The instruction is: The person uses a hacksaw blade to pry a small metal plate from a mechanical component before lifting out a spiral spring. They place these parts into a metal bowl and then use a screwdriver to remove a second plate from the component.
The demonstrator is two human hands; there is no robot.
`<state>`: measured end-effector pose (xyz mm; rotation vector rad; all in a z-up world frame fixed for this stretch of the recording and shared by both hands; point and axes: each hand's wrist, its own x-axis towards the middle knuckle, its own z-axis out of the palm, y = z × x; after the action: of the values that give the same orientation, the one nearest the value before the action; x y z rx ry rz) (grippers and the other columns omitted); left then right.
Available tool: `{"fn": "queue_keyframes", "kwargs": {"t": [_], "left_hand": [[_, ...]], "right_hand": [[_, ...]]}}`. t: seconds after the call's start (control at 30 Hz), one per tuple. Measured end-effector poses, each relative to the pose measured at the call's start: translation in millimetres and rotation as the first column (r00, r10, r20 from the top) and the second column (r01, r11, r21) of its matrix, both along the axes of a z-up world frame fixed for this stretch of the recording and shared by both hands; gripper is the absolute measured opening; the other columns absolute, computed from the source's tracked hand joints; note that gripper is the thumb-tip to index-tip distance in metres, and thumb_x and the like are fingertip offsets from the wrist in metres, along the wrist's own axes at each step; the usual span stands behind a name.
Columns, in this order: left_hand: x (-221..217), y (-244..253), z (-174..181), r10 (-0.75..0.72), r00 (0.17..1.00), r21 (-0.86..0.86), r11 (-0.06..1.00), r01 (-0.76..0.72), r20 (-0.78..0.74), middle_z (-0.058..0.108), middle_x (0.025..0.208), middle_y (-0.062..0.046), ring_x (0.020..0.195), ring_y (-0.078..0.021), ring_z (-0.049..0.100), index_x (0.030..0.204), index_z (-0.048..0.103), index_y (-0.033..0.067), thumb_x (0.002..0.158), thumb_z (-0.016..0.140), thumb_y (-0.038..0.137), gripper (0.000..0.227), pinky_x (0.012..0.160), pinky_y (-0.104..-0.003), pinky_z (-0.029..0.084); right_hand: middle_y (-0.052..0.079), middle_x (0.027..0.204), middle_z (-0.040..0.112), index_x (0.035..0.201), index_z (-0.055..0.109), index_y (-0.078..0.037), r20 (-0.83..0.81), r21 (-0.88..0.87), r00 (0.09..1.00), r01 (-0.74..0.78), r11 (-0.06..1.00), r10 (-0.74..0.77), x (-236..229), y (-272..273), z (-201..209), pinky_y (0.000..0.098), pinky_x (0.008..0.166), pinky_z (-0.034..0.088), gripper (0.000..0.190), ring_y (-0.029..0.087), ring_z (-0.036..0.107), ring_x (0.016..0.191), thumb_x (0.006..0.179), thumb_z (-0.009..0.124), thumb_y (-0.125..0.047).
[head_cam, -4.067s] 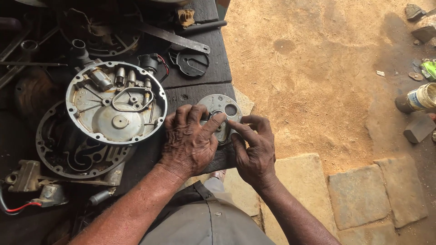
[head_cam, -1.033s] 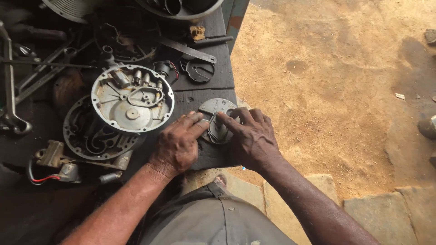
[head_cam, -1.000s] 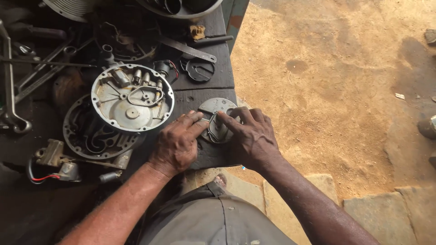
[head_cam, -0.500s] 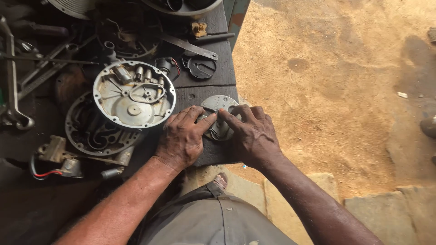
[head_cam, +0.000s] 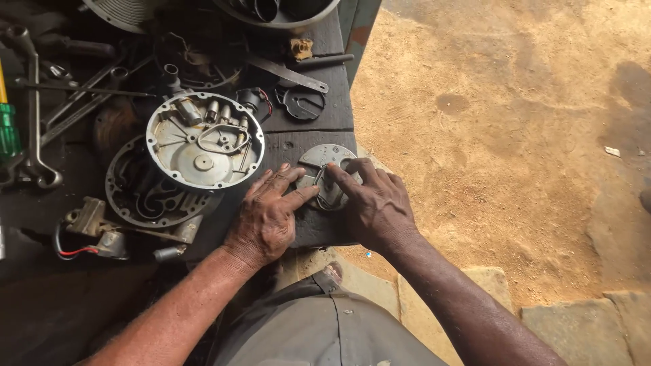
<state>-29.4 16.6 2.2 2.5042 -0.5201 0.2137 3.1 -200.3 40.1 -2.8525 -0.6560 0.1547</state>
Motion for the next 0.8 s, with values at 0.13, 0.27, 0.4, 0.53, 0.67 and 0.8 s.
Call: {"fn": "queue_keyframes", "kwargs": {"t": [0.13,0.27,0.4,0.53,0.67,0.8], "left_hand": [[-0.5,0.5,-2.9,-0.022,0.998,0.009,1.0,0.022,0.054,0.061,0.139,-0.015,0.14,-0.0378,0.05,0.125,0.072,0.0159,0.084,0.052,-0.005,0.05,0.118,-0.057,0.033],[1.1,0.2,-1.6,-0.04,0.995,0.05,0.998,0.036,0.087,0.063,0.132,-0.012,0.137,-0.0377,0.052,0.121,0.072,0.0174,0.083,0.056,-0.001,0.045,0.115,-0.058,0.036],[3.9,4.0,-0.4,-0.109,0.988,0.114,0.989,0.096,0.107,0.063,0.13,-0.012,0.134,-0.0384,0.053,0.123,0.072,0.0181,0.083,0.058,0.002,0.045,0.111,-0.058,0.038],[2.3,7.0,1.0,-0.096,0.988,0.055,0.994,0.09,0.124,0.063,0.133,-0.012,0.136,-0.0378,0.053,0.125,0.071,0.0185,0.085,0.058,0.001,0.046,0.113,-0.056,0.038],[3.3,6.6,7.7,-0.088,0.993,-0.006,0.996,0.089,0.073,0.064,0.129,-0.011,0.136,-0.0369,0.053,0.124,0.073,0.02,0.083,0.058,-0.001,0.049,0.114,-0.053,0.038],[9.6,13.5,11.6,-0.106,0.994,-0.103,0.989,0.103,-0.026,0.063,0.127,-0.011,0.133,-0.0339,0.053,0.119,0.074,0.0188,0.076,0.056,-0.002,0.051,0.114,-0.049,0.04]], "right_hand": [[0.008,0.13,0.056,0.148,0.053,-0.03,0.093,0.059,0.995,-0.042,0.997,0.037,-0.6,-2.5,-4.3,0.0464,0.097,0.048,0.07,0.026,0.064,0.108,0.082,0.068,-0.009],[0.008,0.13,0.055,0.147,0.052,-0.029,0.077,0.072,0.996,-0.045,0.996,0.04,-0.9,-3.5,-4.7,0.0469,0.096,0.049,0.07,0.027,0.064,0.107,0.082,0.069,-0.011],[0.012,0.127,0.055,0.145,0.053,-0.026,0.066,0.064,0.997,-0.043,0.997,0.039,0.4,-3.3,-4.8,0.0481,0.094,0.048,0.07,0.029,0.063,0.106,0.078,0.074,-0.02],[0.012,0.131,0.06,0.143,0.059,-0.025,0.072,0.191,0.997,-0.04,0.981,0.026,0.1,-6.6,-4.2,0.046,0.096,0.05,0.06,0.03,0.065,0.107,0.085,0.065,-0.01],[0.014,0.129,0.063,0.141,0.062,-0.018,0.139,0.486,0.982,0.044,0.873,-0.126,-23.1,-13.1,-4.1,0.0457,0.099,0.05,0.055,0.035,0.065,0.115,0.087,0.061,-0.005],[0.014,0.129,0.063,0.122,0.071,-0.018,0.244,0.579,0.927,0.098,0.809,-0.286,-60.6,3.7,-14.0,0.0421,0.099,0.051,0.033,0.035,0.063,0.119,0.092,0.068,-0.005]]}}
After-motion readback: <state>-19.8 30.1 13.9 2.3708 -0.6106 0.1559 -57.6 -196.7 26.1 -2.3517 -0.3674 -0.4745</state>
